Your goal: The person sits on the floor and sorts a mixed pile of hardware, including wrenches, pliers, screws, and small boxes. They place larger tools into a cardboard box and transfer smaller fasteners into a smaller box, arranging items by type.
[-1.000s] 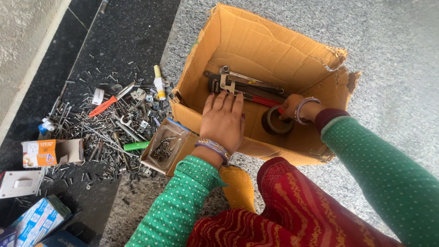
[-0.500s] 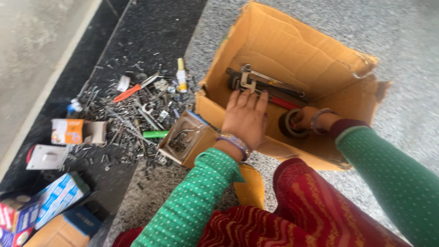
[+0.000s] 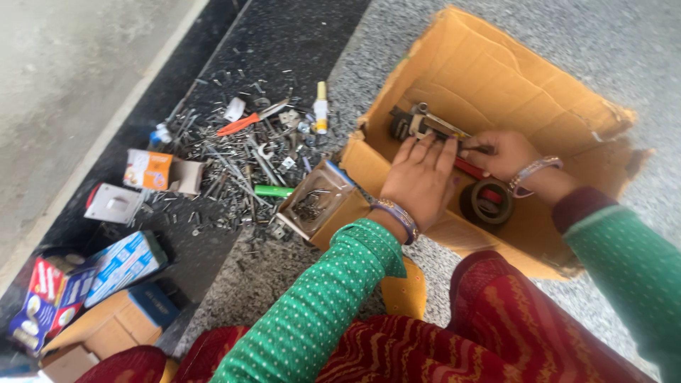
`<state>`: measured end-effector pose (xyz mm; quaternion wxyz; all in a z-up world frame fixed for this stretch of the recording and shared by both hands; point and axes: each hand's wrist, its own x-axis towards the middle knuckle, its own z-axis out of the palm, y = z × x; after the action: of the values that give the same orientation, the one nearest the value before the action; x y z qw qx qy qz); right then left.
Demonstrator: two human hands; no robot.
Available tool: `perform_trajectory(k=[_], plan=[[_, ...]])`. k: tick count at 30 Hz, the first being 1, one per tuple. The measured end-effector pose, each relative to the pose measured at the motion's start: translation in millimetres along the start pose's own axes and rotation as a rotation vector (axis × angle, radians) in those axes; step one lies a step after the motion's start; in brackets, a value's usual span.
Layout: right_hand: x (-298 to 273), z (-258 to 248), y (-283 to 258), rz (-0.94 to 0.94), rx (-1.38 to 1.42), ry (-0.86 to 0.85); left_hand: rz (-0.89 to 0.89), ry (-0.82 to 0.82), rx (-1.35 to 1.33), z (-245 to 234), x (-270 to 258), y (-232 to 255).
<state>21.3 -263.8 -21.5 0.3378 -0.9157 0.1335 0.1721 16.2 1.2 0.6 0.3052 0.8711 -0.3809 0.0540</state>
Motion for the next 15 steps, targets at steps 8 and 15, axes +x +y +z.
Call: perform_trajectory(k=[8,15], plan=[[-42.0,16.9,-149.1,-0.551,-0.054,0.068,-0.133,0.374,-0.256,-48.4,-32.8,-40.8],[-48.6,52.8,-225.7,-0.93,-0.292,0.048,-0.245,0.453,-0.246,-74.1,-76.9,-80.5]])
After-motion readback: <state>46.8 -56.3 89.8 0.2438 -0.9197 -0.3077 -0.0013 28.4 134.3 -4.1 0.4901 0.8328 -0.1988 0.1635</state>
